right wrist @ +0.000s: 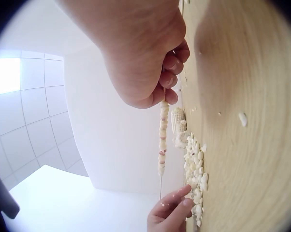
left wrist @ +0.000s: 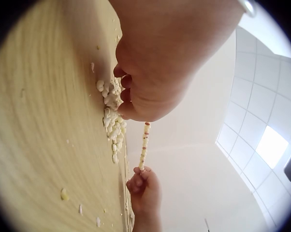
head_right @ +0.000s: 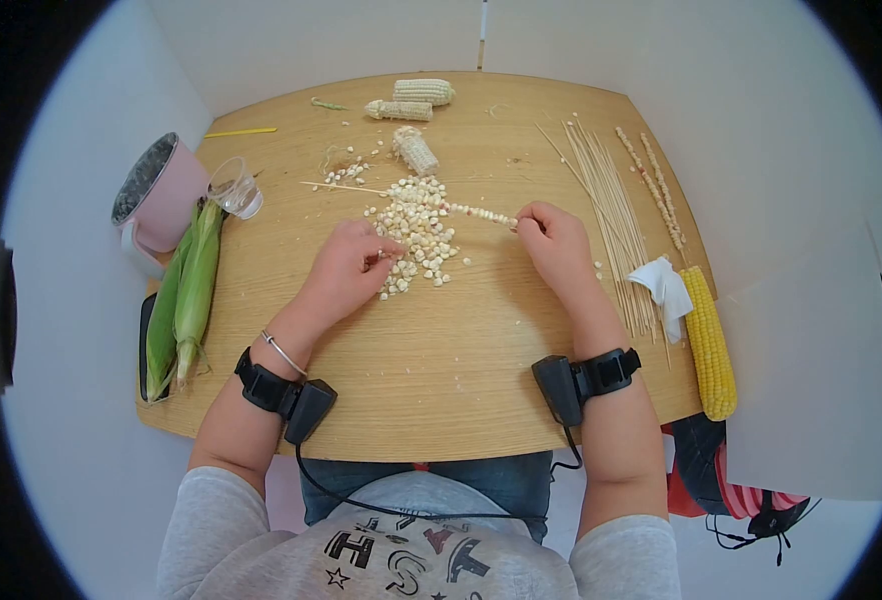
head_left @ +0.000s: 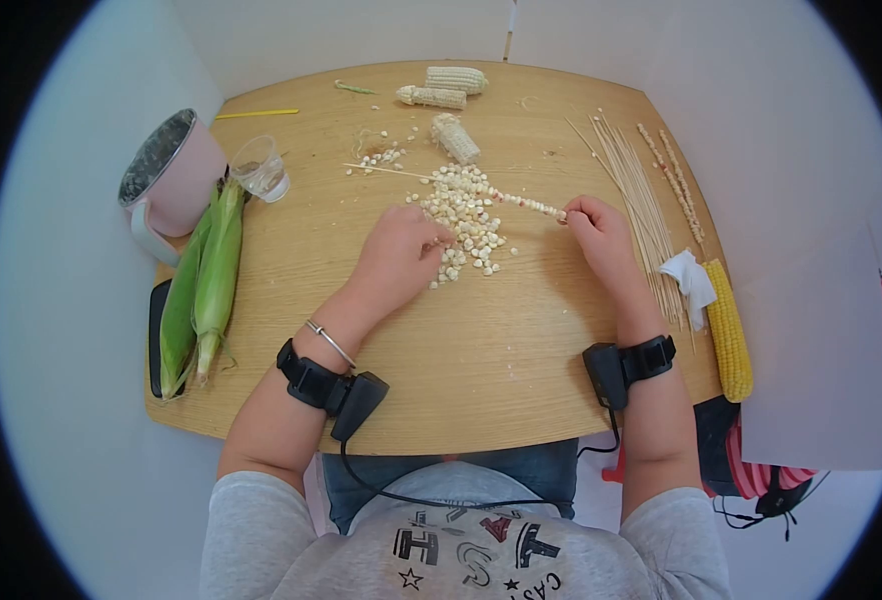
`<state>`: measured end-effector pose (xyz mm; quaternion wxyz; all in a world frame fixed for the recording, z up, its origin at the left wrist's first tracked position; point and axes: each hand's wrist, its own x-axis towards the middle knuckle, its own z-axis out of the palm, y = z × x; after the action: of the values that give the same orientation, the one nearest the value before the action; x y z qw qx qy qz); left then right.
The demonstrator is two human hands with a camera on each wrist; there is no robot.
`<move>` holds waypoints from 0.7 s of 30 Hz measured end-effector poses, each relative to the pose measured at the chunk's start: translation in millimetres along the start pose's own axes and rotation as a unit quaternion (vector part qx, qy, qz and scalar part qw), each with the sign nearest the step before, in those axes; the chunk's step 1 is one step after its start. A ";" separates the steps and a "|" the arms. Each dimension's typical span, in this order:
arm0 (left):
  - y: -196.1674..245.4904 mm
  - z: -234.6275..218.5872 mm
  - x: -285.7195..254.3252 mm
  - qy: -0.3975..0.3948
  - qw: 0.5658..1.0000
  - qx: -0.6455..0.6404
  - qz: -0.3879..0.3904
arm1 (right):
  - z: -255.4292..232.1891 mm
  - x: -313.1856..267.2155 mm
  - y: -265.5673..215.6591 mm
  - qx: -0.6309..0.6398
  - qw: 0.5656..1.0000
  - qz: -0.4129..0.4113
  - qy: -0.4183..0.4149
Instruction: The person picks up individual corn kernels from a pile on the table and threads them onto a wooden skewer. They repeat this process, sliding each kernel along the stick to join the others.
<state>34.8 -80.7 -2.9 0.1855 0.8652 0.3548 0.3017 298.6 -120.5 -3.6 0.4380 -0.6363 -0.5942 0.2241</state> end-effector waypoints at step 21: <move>4.2 0.3 -2.0 -0.044 0.999 0.007 0.009 | -0.2 0.6 -0.6 -0.007 1.000 -0.002 -0.002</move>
<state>36.0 -85.0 -1.6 0.1920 0.8820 0.3411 0.2625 298.5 -120.1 -2.9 0.4328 -0.6377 -0.5977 0.2209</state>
